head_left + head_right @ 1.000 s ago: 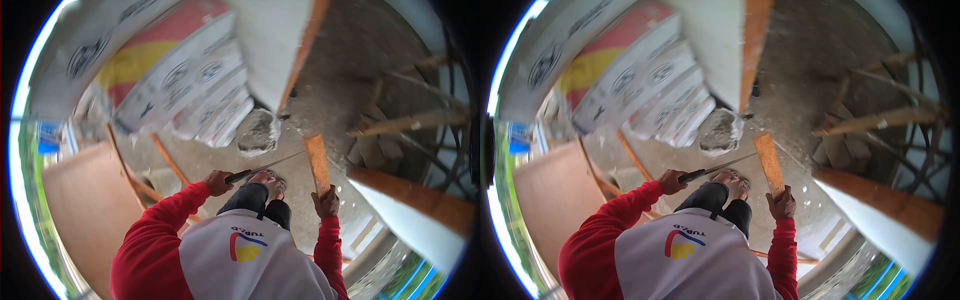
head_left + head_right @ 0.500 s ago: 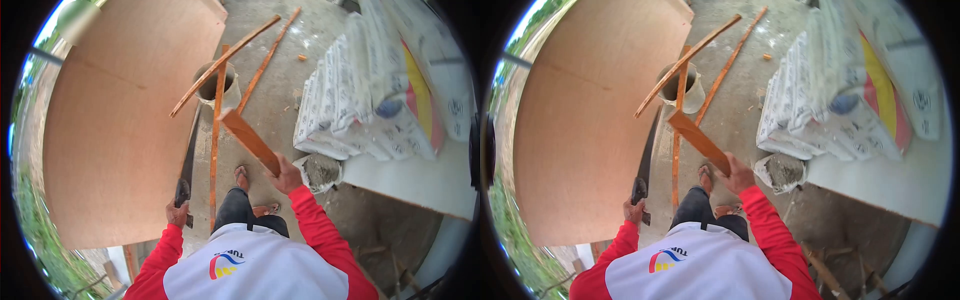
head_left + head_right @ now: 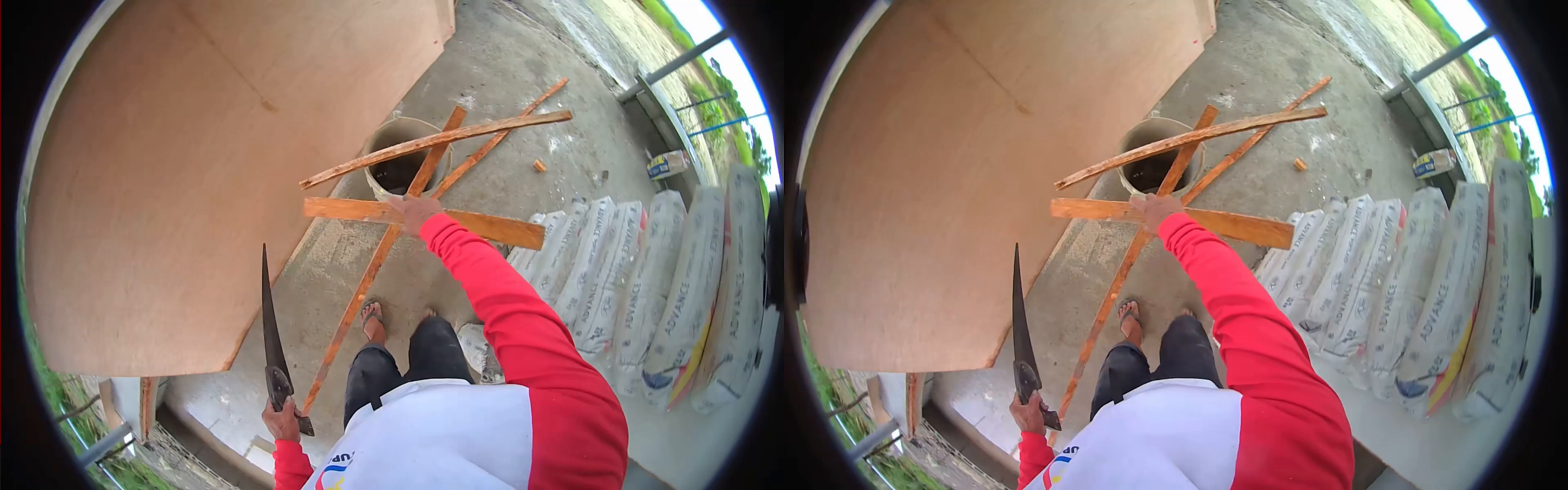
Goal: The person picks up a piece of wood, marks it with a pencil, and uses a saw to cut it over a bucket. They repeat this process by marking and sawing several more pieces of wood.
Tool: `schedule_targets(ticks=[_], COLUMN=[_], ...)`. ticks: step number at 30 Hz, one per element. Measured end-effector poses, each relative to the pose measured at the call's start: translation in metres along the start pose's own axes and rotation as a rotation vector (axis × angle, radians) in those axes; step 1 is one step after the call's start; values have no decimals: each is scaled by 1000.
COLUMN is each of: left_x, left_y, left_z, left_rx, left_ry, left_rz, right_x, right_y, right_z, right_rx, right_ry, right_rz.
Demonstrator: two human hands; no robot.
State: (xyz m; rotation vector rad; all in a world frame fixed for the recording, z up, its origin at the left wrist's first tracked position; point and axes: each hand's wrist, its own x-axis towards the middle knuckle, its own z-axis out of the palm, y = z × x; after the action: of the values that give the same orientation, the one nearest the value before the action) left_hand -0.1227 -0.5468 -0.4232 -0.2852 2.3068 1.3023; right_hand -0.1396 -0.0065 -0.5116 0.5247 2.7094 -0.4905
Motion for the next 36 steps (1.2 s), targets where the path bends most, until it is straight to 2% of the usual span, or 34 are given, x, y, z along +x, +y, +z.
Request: schedule_targets(ticks=[2, 6, 7, 9, 11, 12, 15, 19, 20, 23, 24, 27, 29, 32, 34, 36], left_x=[-13, -22, -30, -32, -51, -59, -59, -75, -82, -110, -113, -124, -115, -117, -126, -128], left_y=[17, 24, 38, 54, 45, 49, 75, 93, 97, 83, 93, 83, 89, 87, 64, 53], left_z=[16, 67, 84, 131, 162, 185, 233, 274, 279, 293, 297, 295, 293, 287, 290, 301], left_rx=[13, 27, 28, -22, -91, -83, -141, -194, -191, -99, -177, -108, -200, -239, -20, 82], left_ry=[17, 67, 90, 162, 234, 255, 252, 283, 294, 384, 444, 539, 566, 578, 603, 566], left_rz=[-58, -166, -196, -236, -288, -316, -446, -414, -447, -346, -400, -391, -428, -441, -411, -434], right_x=[28, 110, 133, 203, 234, 235, 251, 251, 250, 251, 251, 245, 251, 269, 281, 281], right_y=[22, 67, 78, 126, 131, 132, 153, 150, 148, 129, 121, 92, 78, 81, 93, 121], right_z=[-6, -4, -7, 42, 20, 17, 24, 9, 5, -23, -24, -20, -21, -14, -9, 4], right_rx=[-146, -387, -397, -358, -409, -446, -573, -414, -443, -378, -370, -379, -442, -514, -588, -648], right_ry=[-129, -89, -41, 154, -58, -178, -183, -325, -297, -479, -506, -601, -668, -816, -918, -703], right_rz=[38, 28, 8, -56, -9, 11, -257, -199, -203, -279, -342, -507, -608, -640, -653, -720])
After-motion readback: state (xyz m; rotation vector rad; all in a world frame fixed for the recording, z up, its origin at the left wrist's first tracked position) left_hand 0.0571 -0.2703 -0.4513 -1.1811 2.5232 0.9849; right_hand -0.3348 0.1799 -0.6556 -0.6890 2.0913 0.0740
